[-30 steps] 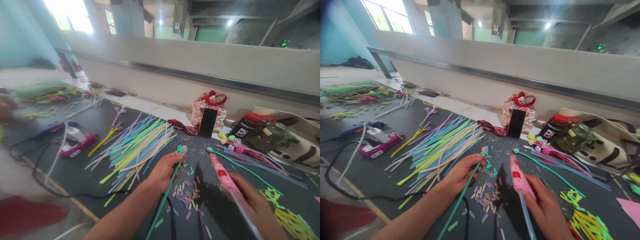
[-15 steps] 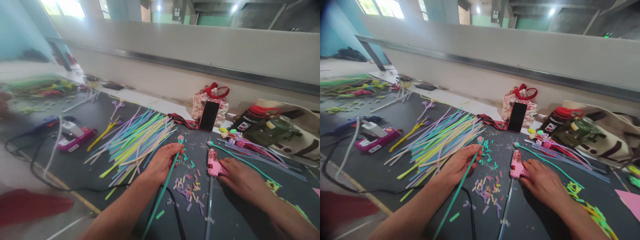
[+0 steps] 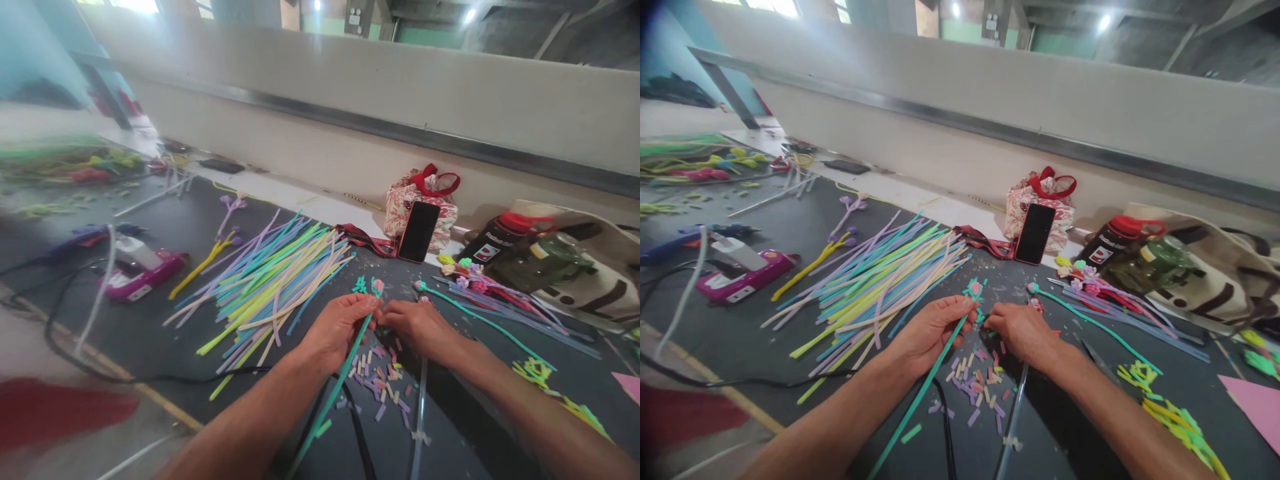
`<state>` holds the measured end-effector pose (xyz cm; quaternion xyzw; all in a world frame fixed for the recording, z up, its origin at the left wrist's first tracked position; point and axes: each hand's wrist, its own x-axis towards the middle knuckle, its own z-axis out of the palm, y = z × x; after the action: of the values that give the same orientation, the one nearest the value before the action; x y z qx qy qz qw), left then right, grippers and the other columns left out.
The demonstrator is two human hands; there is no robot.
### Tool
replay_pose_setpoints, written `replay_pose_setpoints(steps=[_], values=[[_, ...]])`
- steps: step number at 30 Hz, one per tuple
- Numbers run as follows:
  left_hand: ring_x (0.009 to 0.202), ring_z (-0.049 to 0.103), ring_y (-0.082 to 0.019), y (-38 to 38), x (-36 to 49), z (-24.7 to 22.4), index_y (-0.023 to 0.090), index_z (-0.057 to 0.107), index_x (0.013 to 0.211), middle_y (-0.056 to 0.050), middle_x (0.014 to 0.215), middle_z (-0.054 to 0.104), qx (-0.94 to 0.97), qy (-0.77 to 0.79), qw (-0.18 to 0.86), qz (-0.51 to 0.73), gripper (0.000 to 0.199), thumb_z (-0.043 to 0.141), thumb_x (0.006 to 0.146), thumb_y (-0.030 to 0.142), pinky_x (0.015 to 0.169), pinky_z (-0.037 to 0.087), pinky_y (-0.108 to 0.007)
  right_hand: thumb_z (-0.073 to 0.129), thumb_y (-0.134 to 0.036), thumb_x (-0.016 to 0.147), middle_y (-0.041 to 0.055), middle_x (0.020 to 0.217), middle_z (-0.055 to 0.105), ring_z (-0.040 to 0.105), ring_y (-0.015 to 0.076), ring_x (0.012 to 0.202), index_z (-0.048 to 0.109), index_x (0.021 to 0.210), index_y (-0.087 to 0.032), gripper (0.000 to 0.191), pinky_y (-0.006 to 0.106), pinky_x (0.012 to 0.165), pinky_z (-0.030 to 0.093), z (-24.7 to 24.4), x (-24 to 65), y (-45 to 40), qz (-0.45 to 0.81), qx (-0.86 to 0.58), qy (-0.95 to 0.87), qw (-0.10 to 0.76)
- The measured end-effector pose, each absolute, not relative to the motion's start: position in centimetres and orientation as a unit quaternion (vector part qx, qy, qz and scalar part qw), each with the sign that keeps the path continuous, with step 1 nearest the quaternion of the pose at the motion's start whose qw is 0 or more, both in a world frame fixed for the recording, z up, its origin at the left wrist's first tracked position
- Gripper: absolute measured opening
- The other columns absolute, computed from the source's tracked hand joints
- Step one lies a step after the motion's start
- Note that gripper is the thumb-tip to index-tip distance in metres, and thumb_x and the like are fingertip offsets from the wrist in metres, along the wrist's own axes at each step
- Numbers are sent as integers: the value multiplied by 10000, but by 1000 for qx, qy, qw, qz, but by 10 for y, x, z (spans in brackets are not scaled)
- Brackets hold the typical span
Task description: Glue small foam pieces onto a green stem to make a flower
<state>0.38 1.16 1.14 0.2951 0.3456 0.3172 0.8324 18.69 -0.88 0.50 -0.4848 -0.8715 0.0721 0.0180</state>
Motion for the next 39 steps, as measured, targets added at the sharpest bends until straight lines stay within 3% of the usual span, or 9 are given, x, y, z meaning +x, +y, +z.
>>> replay_pose_setpoints(steps=[3,6,11,19,28,39], values=[[470,473,-45,12,4,12,121,597,670,-3,618,586,286,337,842,310,118,653,663,224,401,324,-149,462,-97,789,34,790,624,580,156,715,642,818,-205,212,248,628,404,5,188,-11,75,-509,-856,36],[485,480,-52,12,4,11,128,590,694,-6,634,585,276,333,849,304,78,636,635,155,407,343,-146,426,-171,850,43,836,634,587,152,765,625,882,-204,204,258,686,426,7,191,-17,84,-541,-833,83],[510,473,-56,12,4,6,136,553,689,-11,663,567,274,319,852,312,89,548,622,78,418,365,-146,433,-205,860,30,790,640,599,140,722,618,881,-201,186,244,660,444,10,192,-27,113,-556,-811,140],[541,478,-61,14,4,2,139,541,682,-12,698,565,292,314,841,331,128,524,584,60,451,385,-163,427,-212,864,34,780,628,600,156,724,620,856,-203,194,259,668,439,6,194,-32,116,-563,-805,149],[438,398,-25,21,-4,10,124,566,687,5,602,537,312,345,813,350,77,610,626,143,321,168,-121,447,-200,850,18,782,635,596,143,733,636,828,-203,191,238,654,425,12,192,-7,82,-586,-795,134],[475,520,-74,29,-14,14,125,618,925,-15,636,625,406,364,745,384,321,682,617,187,376,362,-161,479,-175,827,18,850,644,600,150,791,655,904,-240,204,225,661,389,3,176,29,65,-587,-805,62]])
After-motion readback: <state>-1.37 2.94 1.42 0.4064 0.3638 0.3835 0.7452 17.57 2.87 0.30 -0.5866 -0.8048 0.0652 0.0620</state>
